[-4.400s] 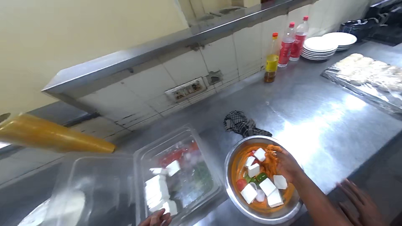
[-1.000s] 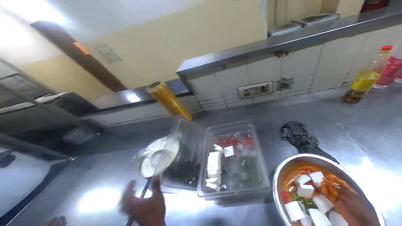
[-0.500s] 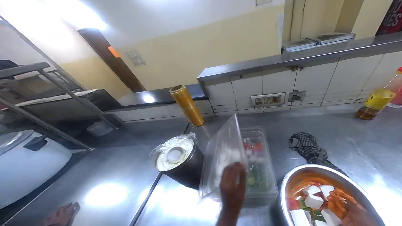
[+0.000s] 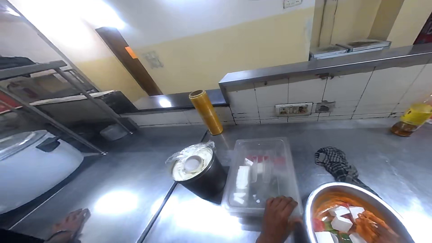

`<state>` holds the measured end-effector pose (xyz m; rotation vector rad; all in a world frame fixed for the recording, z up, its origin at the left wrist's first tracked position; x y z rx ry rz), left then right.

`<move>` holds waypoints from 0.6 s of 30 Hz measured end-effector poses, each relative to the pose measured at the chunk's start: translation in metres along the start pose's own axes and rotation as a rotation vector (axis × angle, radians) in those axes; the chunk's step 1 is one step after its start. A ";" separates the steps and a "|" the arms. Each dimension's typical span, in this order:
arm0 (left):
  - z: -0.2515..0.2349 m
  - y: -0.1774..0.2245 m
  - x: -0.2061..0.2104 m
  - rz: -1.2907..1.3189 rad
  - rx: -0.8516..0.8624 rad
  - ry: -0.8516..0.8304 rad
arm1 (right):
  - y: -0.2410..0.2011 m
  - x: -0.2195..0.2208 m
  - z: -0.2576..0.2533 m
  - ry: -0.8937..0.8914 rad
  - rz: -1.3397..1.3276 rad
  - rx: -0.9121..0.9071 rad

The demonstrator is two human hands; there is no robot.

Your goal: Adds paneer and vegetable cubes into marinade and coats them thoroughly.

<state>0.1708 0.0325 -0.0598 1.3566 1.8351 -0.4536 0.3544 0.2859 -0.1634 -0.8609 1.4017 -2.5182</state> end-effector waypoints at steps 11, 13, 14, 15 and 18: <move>0.095 -0.017 0.012 -0.405 -0.193 0.231 | -0.015 0.007 0.012 0.070 0.060 -0.043; 0.095 -0.043 0.010 -0.482 -0.161 0.327 | -0.011 0.000 0.009 0.060 0.092 -0.050; 0.089 -0.055 0.009 -0.509 -0.161 0.350 | -0.011 0.000 0.010 0.060 0.091 -0.053; 0.083 -0.064 0.011 -0.518 -0.164 0.371 | -0.011 0.000 0.011 0.064 0.080 -0.059; 0.055 -0.090 0.024 -0.506 -0.193 0.390 | -0.005 -0.003 0.011 0.060 0.054 -0.046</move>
Point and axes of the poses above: each hand's wrist, its own z-axis away from the middle knuckle, its own x-axis out of the palm, y = z × x, the point moved 7 cm from there along -z, towards the middle knuckle, and after that the axes turned 5 degrees about -z, right-handed, at the moved point
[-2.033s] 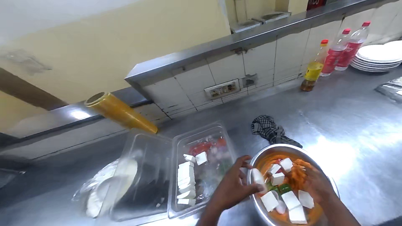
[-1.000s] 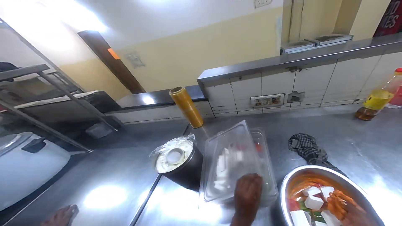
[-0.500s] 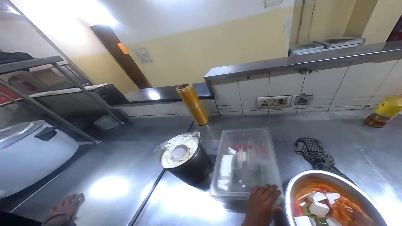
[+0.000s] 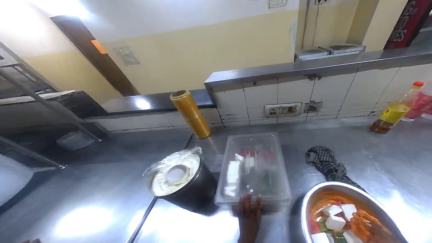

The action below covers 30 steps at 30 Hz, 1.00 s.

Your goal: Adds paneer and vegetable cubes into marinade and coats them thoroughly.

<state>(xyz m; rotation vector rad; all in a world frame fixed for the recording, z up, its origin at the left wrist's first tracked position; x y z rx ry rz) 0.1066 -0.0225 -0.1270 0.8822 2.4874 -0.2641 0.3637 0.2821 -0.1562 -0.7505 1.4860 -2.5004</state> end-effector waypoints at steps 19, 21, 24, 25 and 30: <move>0.017 0.146 -0.007 1.193 -0.881 -1.086 | -0.039 0.014 -0.001 0.012 1.120 0.185; 0.019 0.149 -0.007 1.252 -0.907 -1.065 | -0.037 0.027 -0.020 -0.003 1.148 0.186; 0.015 0.148 0.000 1.279 -0.929 -1.057 | -0.040 0.059 -0.047 -0.142 1.251 0.110; 0.013 0.148 0.003 1.258 -0.930 -1.057 | -0.039 0.071 -0.053 -0.215 1.297 0.065; 0.009 0.154 0.006 1.157 -1.030 -0.999 | -0.018 0.120 -0.065 -0.767 1.490 -0.089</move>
Point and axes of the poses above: each hand's wrist, its own z-axis away from the middle knuckle, its own x-axis out of the palm, y = z × x, the point moved 7 cm from there along -z, towards the middle knuckle, and after that the axes turned 5 degrees about -z, right-handed, at the moved point
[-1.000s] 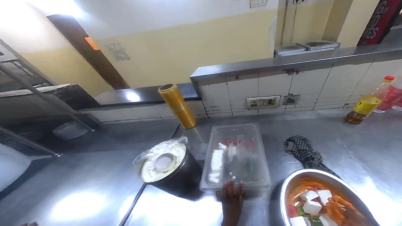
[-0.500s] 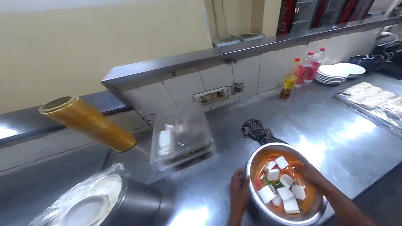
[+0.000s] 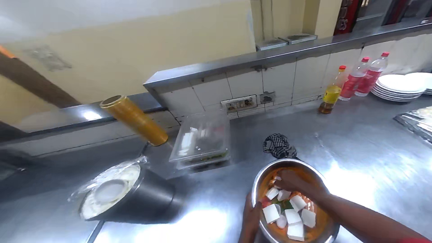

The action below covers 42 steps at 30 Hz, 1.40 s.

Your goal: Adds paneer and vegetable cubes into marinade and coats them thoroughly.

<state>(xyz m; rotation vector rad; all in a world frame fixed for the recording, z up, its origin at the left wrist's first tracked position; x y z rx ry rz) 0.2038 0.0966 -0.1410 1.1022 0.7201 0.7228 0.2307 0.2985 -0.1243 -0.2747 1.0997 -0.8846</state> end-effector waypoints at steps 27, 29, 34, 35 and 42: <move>0.032 0.020 0.034 0.409 -0.018 0.304 | 0.041 -0.009 0.081 0.041 -0.790 0.100; 0.036 0.016 0.033 0.413 -0.013 0.295 | 0.024 -0.030 0.072 0.096 -0.502 0.101; 0.037 0.020 0.038 0.394 0.025 0.213 | -0.024 0.000 0.027 -0.068 0.051 -0.023; 0.037 0.023 0.039 0.383 0.041 0.205 | -0.036 0.013 0.028 -0.114 0.156 -0.059; 0.032 0.014 0.029 0.414 0.030 0.236 | -0.024 0.092 0.102 -0.398 0.536 -0.465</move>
Point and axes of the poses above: each hand's wrist, its own z-axis away from the middle knuckle, its own x-axis out of the palm, y = z × x, the point moved 7 cm from there along -z, towards the middle knuckle, and after that the axes turned 5 degrees about -z, right-handed, at the moved point
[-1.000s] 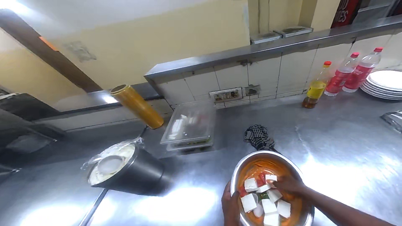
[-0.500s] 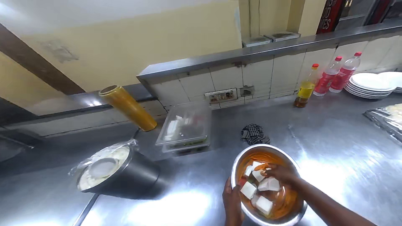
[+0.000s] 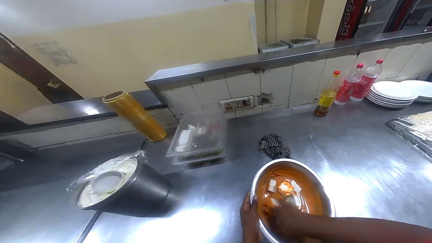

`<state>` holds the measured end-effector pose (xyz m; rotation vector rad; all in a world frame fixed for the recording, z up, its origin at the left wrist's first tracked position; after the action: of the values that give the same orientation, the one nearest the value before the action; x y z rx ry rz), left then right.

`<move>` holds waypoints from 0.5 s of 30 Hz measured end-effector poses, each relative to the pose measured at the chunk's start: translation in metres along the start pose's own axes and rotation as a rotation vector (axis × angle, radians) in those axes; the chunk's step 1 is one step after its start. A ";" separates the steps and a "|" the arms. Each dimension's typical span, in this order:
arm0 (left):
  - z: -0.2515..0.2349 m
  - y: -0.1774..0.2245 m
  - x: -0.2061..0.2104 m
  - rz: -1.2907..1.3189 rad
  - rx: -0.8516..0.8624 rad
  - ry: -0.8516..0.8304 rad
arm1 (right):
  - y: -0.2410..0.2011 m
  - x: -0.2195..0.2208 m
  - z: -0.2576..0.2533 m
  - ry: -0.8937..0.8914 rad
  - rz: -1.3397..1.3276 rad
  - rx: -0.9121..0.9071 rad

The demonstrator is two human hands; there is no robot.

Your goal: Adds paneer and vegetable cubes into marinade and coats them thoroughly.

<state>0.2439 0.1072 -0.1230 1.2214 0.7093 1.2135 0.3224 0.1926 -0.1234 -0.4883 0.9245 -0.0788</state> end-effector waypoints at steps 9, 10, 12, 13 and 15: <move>0.003 -0.001 0.001 -0.072 0.042 0.026 | 0.060 -0.092 0.044 0.266 -0.178 0.300; 0.004 0.001 0.002 -0.081 0.052 0.025 | 0.073 -0.100 0.041 0.311 -0.229 0.396; 0.007 0.004 0.005 -0.095 0.081 0.021 | 0.096 -0.105 0.032 0.395 -0.334 0.541; 0.008 0.006 0.007 -0.109 0.094 0.013 | 0.105 -0.103 0.023 0.434 -0.395 0.561; 0.008 0.010 0.010 -0.127 0.114 -0.006 | 0.110 -0.098 0.000 0.469 -0.476 0.524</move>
<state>0.2507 0.1129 -0.1094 1.2534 0.8485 1.0767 0.2477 0.3174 -0.0983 -0.1882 1.1752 -0.8766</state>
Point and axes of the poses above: each hand's wrist, its own z-axis away from the middle knuckle, its own x-axis out of the palm, y = z × x, the point moved 7 cm from there along -z, towards the middle knuckle, and after that the axes turned 5 degrees about -z, right-handed, at the moved point
